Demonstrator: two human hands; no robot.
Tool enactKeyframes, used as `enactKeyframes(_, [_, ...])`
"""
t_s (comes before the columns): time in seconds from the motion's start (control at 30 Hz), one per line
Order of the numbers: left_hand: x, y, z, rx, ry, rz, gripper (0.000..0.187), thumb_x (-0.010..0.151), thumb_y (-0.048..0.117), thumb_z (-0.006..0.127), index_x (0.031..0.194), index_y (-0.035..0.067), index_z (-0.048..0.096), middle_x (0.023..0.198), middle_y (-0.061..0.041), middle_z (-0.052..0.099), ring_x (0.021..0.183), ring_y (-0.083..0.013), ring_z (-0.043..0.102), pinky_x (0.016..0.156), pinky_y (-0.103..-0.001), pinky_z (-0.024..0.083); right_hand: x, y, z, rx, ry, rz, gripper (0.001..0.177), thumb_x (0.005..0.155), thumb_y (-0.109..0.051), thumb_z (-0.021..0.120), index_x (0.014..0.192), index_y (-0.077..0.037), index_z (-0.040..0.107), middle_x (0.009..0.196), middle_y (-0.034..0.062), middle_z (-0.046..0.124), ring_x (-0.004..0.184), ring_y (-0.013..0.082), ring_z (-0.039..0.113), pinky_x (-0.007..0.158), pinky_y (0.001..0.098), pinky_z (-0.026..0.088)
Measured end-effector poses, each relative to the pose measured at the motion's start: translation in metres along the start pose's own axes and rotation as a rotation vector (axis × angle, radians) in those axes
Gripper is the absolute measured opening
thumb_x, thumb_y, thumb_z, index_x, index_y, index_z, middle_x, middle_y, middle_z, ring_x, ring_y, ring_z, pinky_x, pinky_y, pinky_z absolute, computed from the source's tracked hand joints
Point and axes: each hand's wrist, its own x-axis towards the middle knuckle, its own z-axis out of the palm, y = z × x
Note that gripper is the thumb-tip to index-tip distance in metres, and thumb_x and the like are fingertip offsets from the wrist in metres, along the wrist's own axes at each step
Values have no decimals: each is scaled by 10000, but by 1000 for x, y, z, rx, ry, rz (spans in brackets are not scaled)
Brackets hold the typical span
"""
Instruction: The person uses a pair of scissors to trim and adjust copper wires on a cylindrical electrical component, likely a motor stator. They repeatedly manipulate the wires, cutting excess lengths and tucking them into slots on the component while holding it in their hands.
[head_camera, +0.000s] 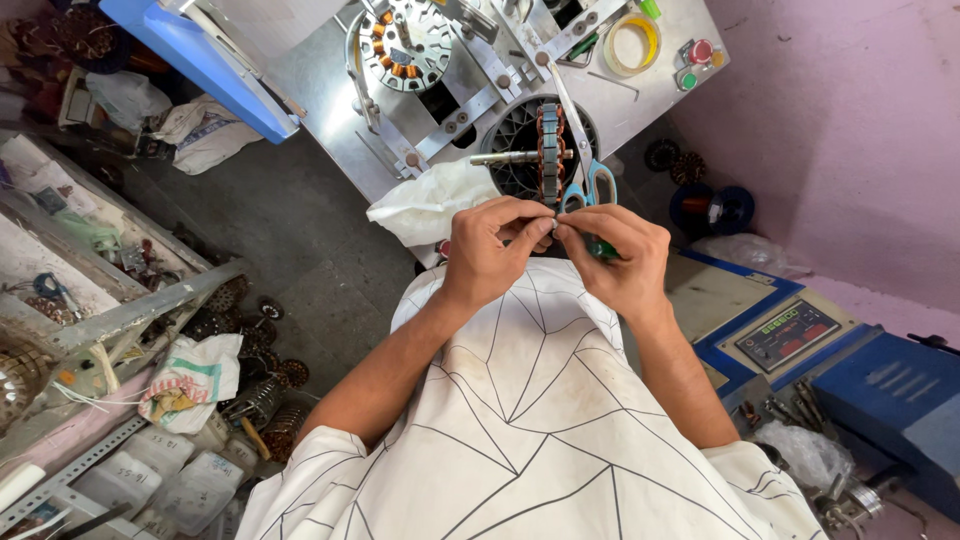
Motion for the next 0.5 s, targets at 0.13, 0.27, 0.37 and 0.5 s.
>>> enactKeyframes(0.13, [-1, 9, 2, 118, 17, 101, 68, 964, 24, 713, 1012, -20, 733, 904, -93, 732, 739, -152, 757, 644, -248, 628, -1, -3, 1, 54, 2, 95, 140, 877, 32, 796, 1006, 1, 752, 934, 104, 755, 780, 162, 744, 678, 262, 575])
enactKeyframes(0.27, [-2, 11, 4, 156, 28, 118, 59, 970, 23, 700, 1012, -10, 723, 892, -89, 721, 718, -154, 743, 618, -257, 611, -3, -5, 4, 65, 19, 158, 134, 882, 30, 794, 1007, 2, 755, 900, 100, 754, 744, 150, 737, 649, 248, 560])
enactKeyframes(0.37, [-2, 10, 6, 184, 31, 126, 58, 978, 30, 691, 1015, -8, 715, 887, -89, 715, 716, -155, 737, 617, -260, 599, -6, -5, 5, 50, 40, 164, 135, 881, 20, 802, 1003, 3, 747, 906, 101, 751, 740, 146, 731, 649, 249, 559])
enactKeyframes(0.5, [-3, 5, 8, 239, 40, 153, 69, 976, 41, 697, 1012, -15, 710, 870, -97, 711, 717, -160, 717, 626, -267, 566, -9, -5, 10, -26, 76, 134, 141, 856, 11, 812, 972, 6, 733, 890, 104, 737, 714, 152, 695, 631, 271, 536])
